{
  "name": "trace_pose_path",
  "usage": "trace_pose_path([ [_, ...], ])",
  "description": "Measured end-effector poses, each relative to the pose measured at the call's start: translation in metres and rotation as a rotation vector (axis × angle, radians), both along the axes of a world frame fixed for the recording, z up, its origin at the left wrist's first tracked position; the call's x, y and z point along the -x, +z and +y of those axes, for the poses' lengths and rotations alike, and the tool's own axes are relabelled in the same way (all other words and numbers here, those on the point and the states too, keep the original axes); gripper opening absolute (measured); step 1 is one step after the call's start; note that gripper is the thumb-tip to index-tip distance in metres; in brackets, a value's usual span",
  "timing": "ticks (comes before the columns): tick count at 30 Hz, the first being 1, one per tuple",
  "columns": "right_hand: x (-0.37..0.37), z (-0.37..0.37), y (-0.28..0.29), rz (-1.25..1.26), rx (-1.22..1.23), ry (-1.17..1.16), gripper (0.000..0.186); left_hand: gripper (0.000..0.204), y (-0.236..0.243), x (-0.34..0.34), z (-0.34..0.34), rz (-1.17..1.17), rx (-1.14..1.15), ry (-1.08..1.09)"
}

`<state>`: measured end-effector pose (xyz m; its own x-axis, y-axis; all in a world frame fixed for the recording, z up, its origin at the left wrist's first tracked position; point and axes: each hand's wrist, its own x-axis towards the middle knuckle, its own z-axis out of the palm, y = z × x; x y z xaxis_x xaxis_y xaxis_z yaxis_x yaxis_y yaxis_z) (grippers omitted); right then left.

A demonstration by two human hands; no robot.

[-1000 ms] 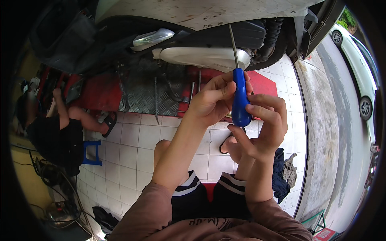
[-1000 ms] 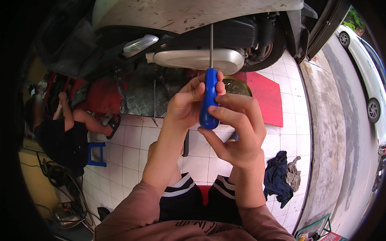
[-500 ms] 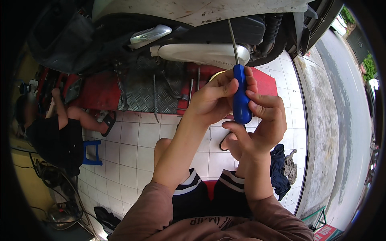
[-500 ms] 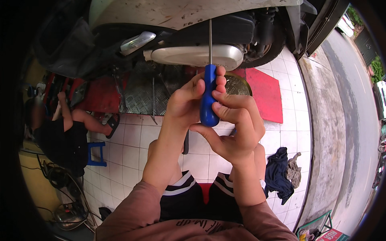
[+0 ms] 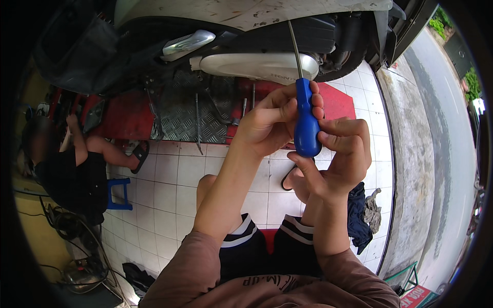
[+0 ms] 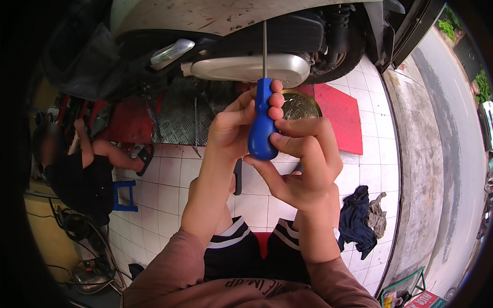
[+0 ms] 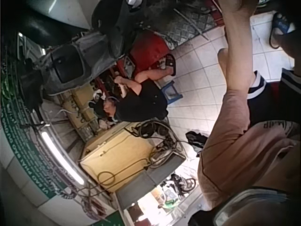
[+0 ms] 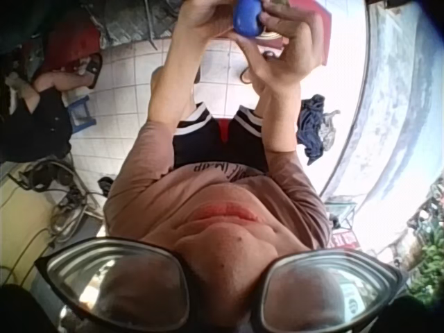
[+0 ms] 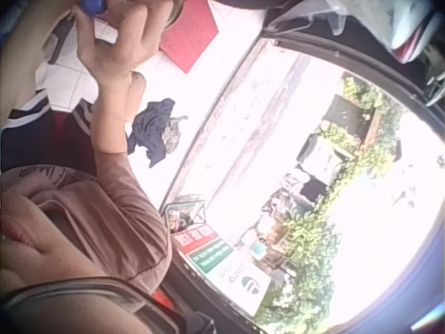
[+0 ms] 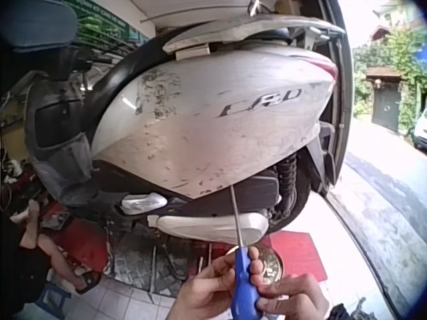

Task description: The person uses a blue-handled screwdriver to loosen and remove a bolt from the underside of a white motorcycle. They then switch to a T-handle wrench to continue working on the same area, manipulating the tool with both hands while seated on a stool.

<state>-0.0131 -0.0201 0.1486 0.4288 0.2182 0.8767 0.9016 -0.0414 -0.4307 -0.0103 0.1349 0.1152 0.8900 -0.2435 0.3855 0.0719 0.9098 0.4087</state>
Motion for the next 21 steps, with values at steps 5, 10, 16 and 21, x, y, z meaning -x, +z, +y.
trace_pose_path([
  [5, -0.001, -0.007, 0.011, 0.043, 0.217, 0.107, 0.038, 0.043, 0.003, 0.005, 0.002, 0.154, -0.208, 0.169],
  [10, -0.003, 0.003, -0.003, 0.021, 0.072, 0.100, 0.035, 0.054, 0.009, 0.002, 0.004, 0.117, -0.275, 0.136],
  [16, 0.001, 0.010, -0.012, -0.002, -0.009, 0.025, 0.032, 0.060, 0.012, 0.005, 0.000, 0.079, -0.217, 0.153],
  [21, 0.004, 0.012, -0.021, 0.039, -0.082, -0.066, 0.047, 0.053, 0.002, 0.001, 0.000, 0.047, -0.198, 0.107],
])
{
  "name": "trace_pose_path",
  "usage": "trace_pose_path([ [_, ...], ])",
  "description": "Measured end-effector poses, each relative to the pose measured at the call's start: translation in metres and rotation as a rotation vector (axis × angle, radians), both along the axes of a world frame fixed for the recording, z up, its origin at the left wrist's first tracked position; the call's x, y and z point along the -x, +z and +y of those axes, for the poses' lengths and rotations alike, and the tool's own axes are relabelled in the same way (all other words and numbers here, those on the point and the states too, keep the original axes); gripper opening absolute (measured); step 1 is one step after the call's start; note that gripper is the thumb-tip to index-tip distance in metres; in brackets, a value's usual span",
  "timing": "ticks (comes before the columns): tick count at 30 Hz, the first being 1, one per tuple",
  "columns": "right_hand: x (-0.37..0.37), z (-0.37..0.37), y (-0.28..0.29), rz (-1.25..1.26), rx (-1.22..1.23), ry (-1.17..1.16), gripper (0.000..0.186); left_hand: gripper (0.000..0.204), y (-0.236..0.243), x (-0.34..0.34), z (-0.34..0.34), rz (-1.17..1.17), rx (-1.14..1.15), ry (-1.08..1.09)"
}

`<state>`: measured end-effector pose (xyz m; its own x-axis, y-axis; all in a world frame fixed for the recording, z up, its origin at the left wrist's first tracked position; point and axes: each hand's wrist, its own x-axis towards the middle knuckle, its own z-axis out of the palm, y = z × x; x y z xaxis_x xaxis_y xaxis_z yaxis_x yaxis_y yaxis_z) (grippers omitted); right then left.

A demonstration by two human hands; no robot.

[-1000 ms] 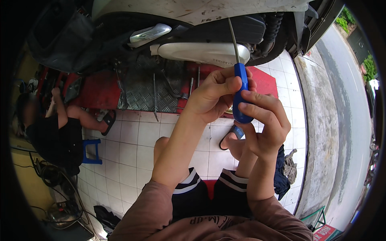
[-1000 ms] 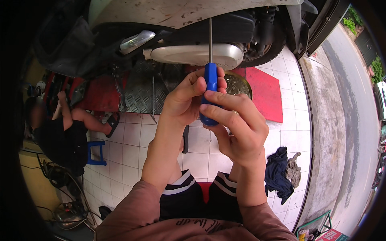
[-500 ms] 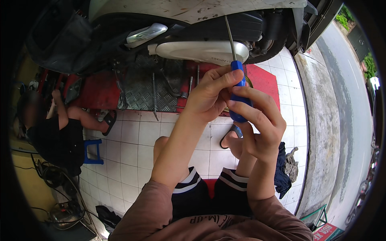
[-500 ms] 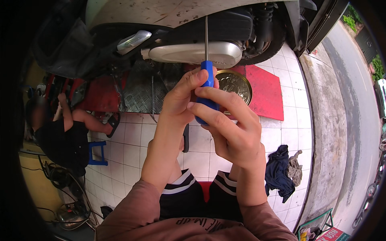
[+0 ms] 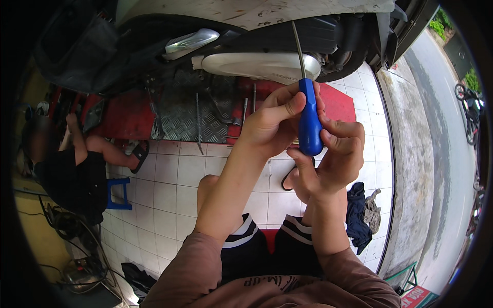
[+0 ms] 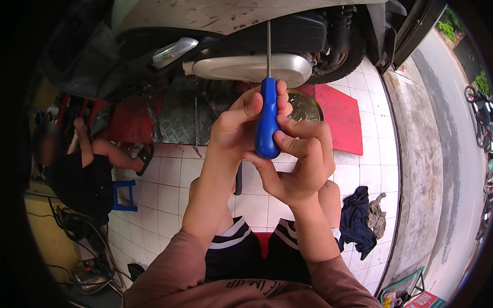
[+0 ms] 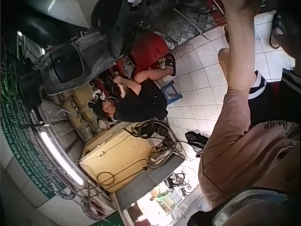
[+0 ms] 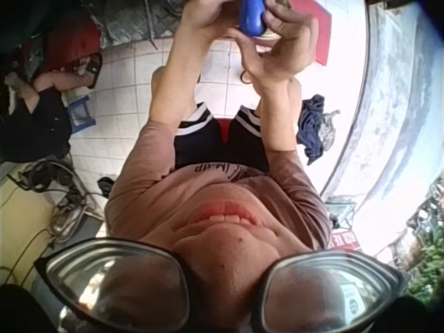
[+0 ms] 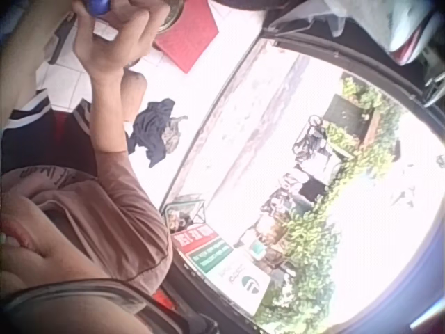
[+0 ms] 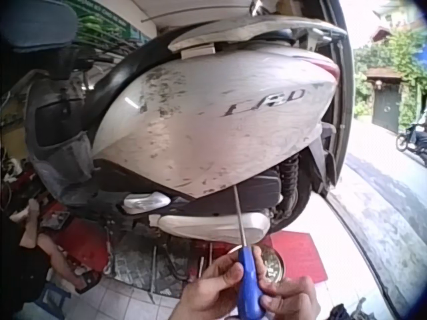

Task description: The person uses a blue-handled screwdriver to loosen and remove a bolt from the underside of a white motorcycle. They then switch to a T-handle wrench to continue working on the same area, manipulating the tool with both hands while seated on a stool.

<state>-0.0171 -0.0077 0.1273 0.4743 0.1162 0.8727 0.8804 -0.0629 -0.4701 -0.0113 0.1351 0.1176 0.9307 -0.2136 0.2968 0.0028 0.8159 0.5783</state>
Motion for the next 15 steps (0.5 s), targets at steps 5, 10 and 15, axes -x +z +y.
trace_pose_path([
  [5, -0.005, -0.008, 0.027, -0.010, 0.145, 0.142, 0.038, 0.037, 0.012, 0.010, -0.001, 0.156, -0.023, 0.134],
  [10, -0.005, -0.013, 0.019, -0.013, 0.134, 0.112, 0.035, 0.032, 0.023, 0.008, -0.007, 0.198, -0.143, 0.196],
  [15, -0.007, -0.006, -0.002, 0.042, -0.160, 0.043, 0.043, 0.043, 0.018, 0.002, -0.016, 0.008, 0.002, 0.042],
])
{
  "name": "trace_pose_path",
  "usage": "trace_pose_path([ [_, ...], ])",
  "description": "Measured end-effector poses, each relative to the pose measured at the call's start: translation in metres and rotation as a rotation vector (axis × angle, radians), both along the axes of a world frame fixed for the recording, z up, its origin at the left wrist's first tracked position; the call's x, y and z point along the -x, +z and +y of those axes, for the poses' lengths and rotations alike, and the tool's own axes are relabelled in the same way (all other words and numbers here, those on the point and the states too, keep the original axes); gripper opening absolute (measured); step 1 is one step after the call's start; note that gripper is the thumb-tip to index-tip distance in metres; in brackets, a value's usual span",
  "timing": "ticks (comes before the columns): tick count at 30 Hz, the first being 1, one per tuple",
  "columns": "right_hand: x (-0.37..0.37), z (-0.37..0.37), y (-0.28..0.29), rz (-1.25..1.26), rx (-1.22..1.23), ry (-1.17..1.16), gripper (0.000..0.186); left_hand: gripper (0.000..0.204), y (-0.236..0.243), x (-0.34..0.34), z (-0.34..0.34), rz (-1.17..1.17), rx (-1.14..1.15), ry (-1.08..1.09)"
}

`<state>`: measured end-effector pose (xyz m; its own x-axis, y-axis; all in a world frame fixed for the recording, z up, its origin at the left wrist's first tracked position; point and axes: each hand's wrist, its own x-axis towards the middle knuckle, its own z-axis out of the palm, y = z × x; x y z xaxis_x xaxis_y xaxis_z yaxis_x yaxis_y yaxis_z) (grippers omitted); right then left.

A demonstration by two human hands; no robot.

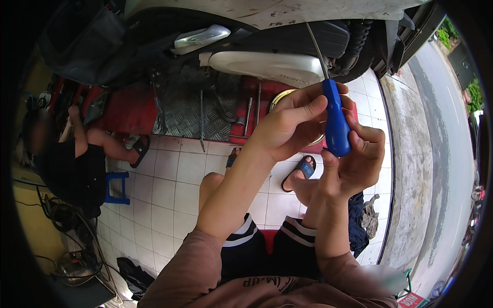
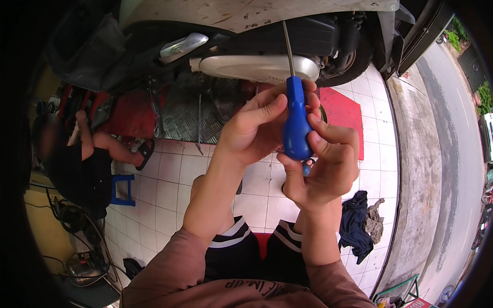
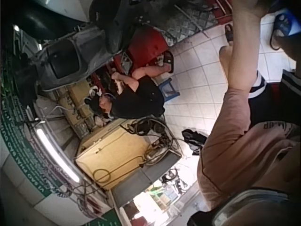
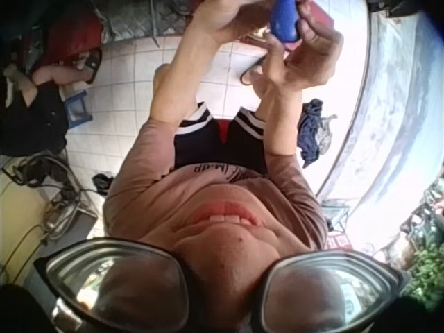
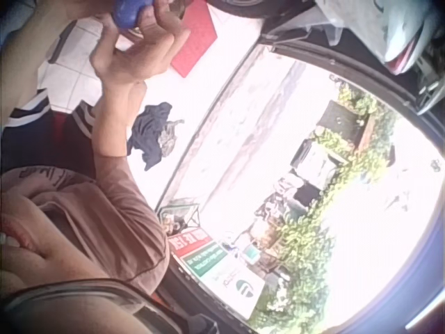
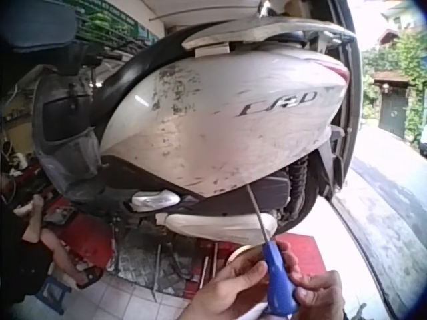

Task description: The person uses a blue-handled screwdriver to loosen and remove a bolt from the underside of a white motorcycle. They then switch to a T-handle wrench to continue working on the same area, manipulating the tool with both hands while seated on a stool.

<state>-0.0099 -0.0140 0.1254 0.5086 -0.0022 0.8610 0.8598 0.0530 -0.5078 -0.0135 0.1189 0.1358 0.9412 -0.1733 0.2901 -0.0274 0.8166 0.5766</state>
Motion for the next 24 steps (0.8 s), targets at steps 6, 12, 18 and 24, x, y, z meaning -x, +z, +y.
trace_pose_path([
  [6, 0.018, 0.001, 0.004, 0.076, 0.095, -0.153, 0.045, 0.051, -0.020, -0.011, -0.005, -0.163, 0.207, -0.170],
  [12, 0.034, 0.003, 0.050, 0.379, 0.334, -0.154, 0.041, 0.042, -0.020, -0.008, 0.004, -0.078, 0.065, -0.097],
  [18, 0.034, 0.022, 0.085, 0.345, 0.980, -0.456, 0.035, 0.042, -0.030, -0.015, 0.011, -0.125, 0.097, -0.082],
  [24, 0.012, 0.005, 0.047, 1.080, -0.240, 0.647, 0.028, 0.042, -0.016, -0.018, -0.002, -0.129, 0.268, -0.181],
])
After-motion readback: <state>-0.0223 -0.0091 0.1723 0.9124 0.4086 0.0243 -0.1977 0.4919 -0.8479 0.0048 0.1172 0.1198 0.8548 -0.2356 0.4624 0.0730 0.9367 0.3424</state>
